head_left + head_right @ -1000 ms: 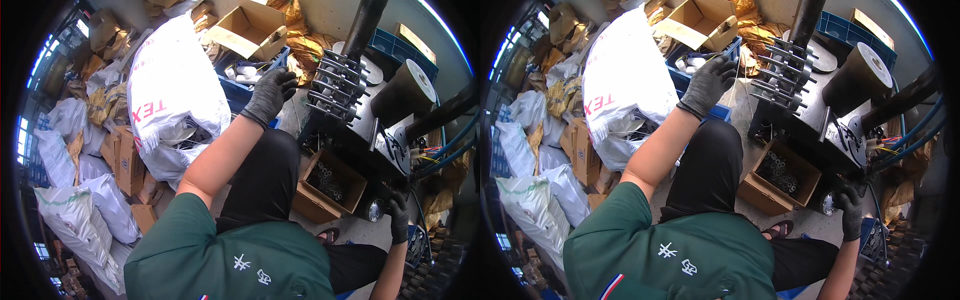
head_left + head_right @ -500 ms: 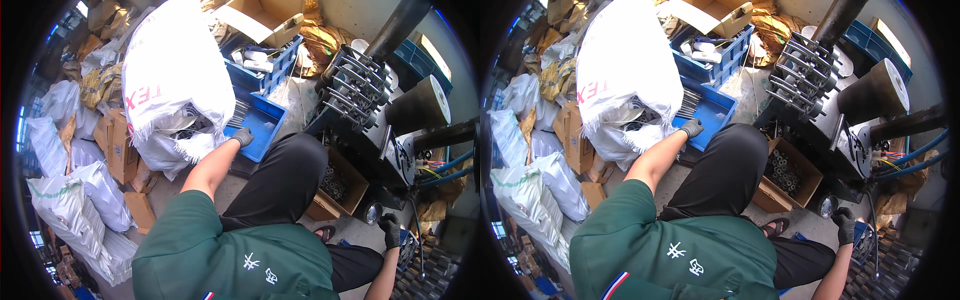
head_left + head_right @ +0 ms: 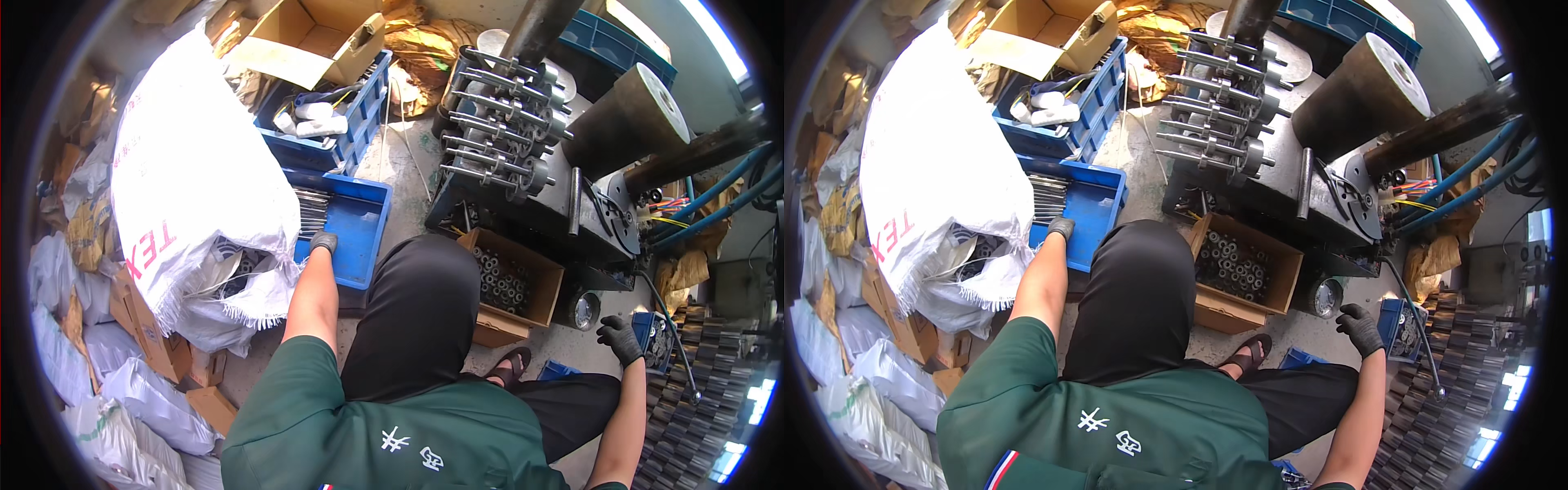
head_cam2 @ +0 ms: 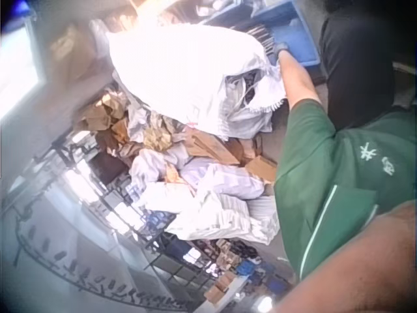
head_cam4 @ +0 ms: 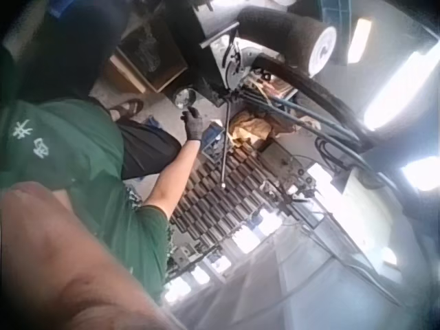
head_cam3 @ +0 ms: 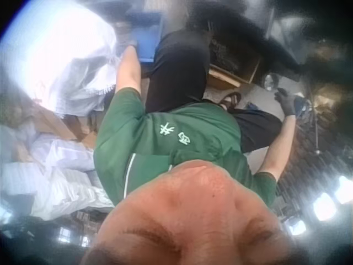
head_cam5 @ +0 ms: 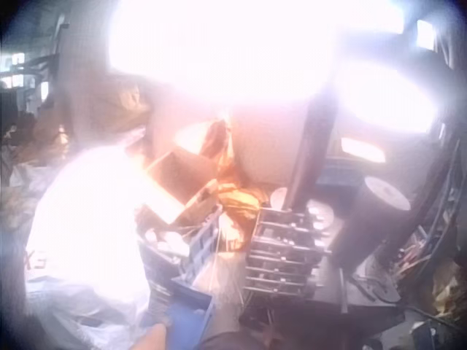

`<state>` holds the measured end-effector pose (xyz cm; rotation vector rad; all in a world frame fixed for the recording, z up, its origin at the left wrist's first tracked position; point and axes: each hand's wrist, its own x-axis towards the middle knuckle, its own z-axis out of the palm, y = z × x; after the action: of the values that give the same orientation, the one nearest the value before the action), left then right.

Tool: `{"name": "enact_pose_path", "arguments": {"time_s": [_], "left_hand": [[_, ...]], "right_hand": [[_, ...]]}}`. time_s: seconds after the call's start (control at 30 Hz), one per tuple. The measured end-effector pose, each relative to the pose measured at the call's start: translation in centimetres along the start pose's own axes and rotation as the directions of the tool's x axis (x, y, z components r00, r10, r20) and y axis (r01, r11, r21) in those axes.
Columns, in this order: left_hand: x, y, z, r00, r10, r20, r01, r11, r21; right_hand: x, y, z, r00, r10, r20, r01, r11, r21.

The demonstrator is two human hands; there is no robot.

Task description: Assembling metal components by sliding rings onto a rod and using a press machine.

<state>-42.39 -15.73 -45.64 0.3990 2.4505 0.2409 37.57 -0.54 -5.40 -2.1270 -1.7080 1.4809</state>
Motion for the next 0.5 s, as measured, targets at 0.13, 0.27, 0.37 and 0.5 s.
{"name": "enact_pose_path", "arguments": {"time_s": [0.13,0.27,0.37,0.5], "left_hand": [[6.8,-5.6,0.8,0.986,0.016,0.167,-0.011,1.000,-0.029],[2.6,-0.4,6.7,0.974,0.074,0.215,0.008,0.934,-0.358],[-2.7,5.0,4.4,0.927,-0.121,0.356,0.354,0.597,-0.720],[-3.7,3.5,0.3,0.989,0.138,-0.057,-0.136,0.676,-0.724]], "right_hand": [[1.6,0.8,0.9,0.999,0.032,0.019,-0.032,0.999,0.006],[-0.2,0.4,0.0,0.998,0.069,-0.005,-0.070,0.990,-0.123],[-2.0,0.1,0.0,0.997,0.080,-0.015,-0.081,0.977,-0.197],[-0.3,-2.0,0.9,0.999,-0.017,0.049,0.028,0.970,-0.242]]}}
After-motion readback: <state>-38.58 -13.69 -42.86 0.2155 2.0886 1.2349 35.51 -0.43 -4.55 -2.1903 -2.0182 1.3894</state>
